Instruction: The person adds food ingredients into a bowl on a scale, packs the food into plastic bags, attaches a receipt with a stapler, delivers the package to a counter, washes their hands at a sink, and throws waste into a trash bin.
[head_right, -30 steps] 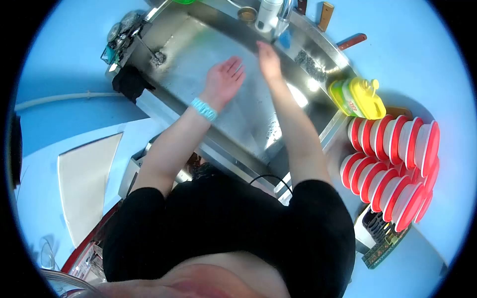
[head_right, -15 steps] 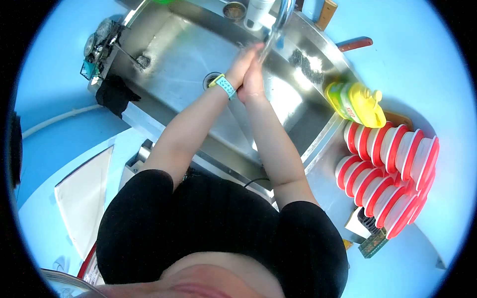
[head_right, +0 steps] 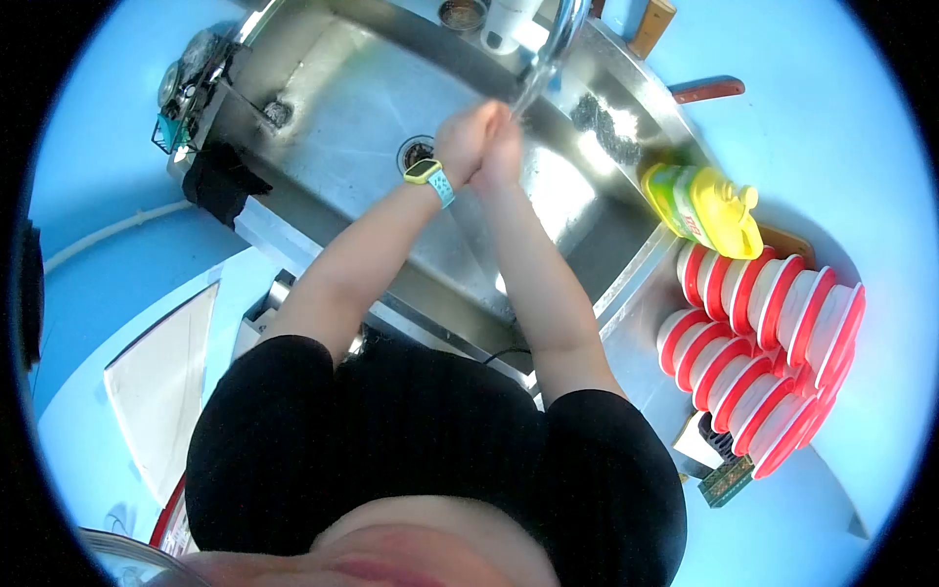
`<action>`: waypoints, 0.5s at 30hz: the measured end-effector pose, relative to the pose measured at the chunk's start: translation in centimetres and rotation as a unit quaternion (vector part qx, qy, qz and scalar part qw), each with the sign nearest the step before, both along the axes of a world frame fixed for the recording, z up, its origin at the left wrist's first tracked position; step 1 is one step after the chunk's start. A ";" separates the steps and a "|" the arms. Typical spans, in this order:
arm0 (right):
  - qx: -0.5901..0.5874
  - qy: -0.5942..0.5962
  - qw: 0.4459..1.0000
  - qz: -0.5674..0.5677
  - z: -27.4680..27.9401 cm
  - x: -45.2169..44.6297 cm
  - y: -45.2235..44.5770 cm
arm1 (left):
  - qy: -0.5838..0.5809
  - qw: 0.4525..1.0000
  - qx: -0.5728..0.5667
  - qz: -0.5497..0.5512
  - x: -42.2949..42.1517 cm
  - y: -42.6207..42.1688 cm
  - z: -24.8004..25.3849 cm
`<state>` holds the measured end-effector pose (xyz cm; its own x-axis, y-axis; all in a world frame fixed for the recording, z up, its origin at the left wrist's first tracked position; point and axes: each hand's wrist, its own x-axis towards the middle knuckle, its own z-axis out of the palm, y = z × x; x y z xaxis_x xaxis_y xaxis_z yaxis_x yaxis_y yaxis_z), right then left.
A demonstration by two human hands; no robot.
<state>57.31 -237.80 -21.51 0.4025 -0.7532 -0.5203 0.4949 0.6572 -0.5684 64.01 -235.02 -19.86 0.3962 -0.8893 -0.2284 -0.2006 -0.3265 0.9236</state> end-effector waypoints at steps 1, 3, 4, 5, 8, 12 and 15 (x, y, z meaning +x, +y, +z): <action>0.003 -0.001 1.000 0.000 0.5 0.5 0.9 | -0.080 0.995 -0.047 0.042 0.2 -0.1 -1.0; -0.054 0.113 0.992 0.024 1.0 1.4 1.1 | 0.059 0.998 -0.034 0.012 -0.1 -0.3 -3.0; -0.077 0.130 0.982 0.114 2.1 0.5 -0.2 | 0.210 0.974 -0.044 0.072 -1.8 -0.2 -2.1; -0.275 0.098 0.952 0.094 -3.0 -0.2 -2.5 | 0.356 0.924 -0.051 0.129 -3.1 0.3 -0.9; -0.242 0.123 0.934 0.234 0.5 -1.2 -2.3 | 0.399 0.909 -0.092 0.082 -3.5 0.3 1.2; -0.151 0.089 0.980 0.089 3.0 1.0 2.2 | 0.586 0.796 0.025 0.152 0.8 0.2 3.9; -0.020 -0.113 0.983 -0.143 2.1 1.1 -0.8 | 0.652 0.739 -0.145 0.093 -1.7 0.2 -1.2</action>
